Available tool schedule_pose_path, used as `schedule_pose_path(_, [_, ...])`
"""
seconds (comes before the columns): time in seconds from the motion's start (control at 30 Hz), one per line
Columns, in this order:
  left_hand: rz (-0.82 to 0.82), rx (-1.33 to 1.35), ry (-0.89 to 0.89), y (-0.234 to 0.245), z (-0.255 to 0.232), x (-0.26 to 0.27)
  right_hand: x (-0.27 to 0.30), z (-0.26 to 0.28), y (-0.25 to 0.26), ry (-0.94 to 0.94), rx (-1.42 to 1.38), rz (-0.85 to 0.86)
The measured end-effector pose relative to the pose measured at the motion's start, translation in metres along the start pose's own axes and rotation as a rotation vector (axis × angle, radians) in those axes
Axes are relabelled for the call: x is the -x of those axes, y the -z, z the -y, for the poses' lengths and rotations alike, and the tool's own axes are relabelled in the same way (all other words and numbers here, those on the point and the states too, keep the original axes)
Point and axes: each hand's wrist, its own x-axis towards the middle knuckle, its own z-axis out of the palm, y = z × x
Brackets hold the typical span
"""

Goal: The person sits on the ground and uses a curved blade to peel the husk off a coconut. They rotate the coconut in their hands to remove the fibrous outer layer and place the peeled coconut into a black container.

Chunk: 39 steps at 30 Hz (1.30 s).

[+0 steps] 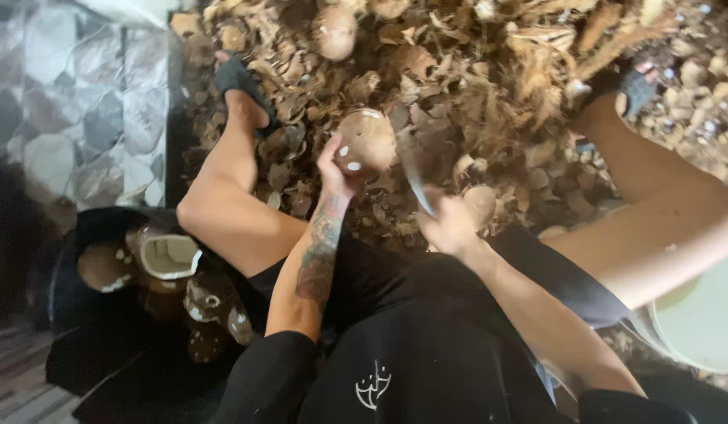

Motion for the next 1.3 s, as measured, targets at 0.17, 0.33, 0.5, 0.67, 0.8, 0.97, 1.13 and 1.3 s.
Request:
schedule_pose_path(0.17, [-0.124,0.083,-0.216,-0.028,0.008,0.027,0.020,-0.076,0.000,-0.844,0.320,0.188])
schedule_pose_path(0.33, [-0.121,0.083,0.020,0.019,-0.009,-0.006,-0.031,0.046,0.008,-0.237,0.473,0.053])
schedule_pose_path(0.5, [-0.068,-0.169,0.015,0.000,-0.003,-0.006,0.015,-0.061,0.039,0.010,-0.170,0.229])
schedule_pose_path(0.67, [-0.109,-0.196,-0.046,-0.012,0.001,0.013,0.001,-0.049,-0.019,-0.380,0.687,0.256])
schedule_pose_path(0.8, [-0.004,-0.048,-0.159,-0.002,0.003,0.001,0.007,-0.076,-0.024,-0.849,0.452,0.189])
schedule_pose_path(0.97, [0.044,-0.061,-0.108,0.005,-0.017,0.002,-0.022,-0.008,-0.001,-0.361,0.328,-0.047])
schedule_pose_path(1.13, [-0.188,-0.056,0.025,0.015,-0.001,-0.006,-0.008,-0.012,0.008,0.207,0.492,-0.093])
schedule_pose_path(1.3, [-0.245,-0.131,0.023,-0.008,0.006,0.017,0.004,-0.061,-0.008,-0.439,0.744,0.378])
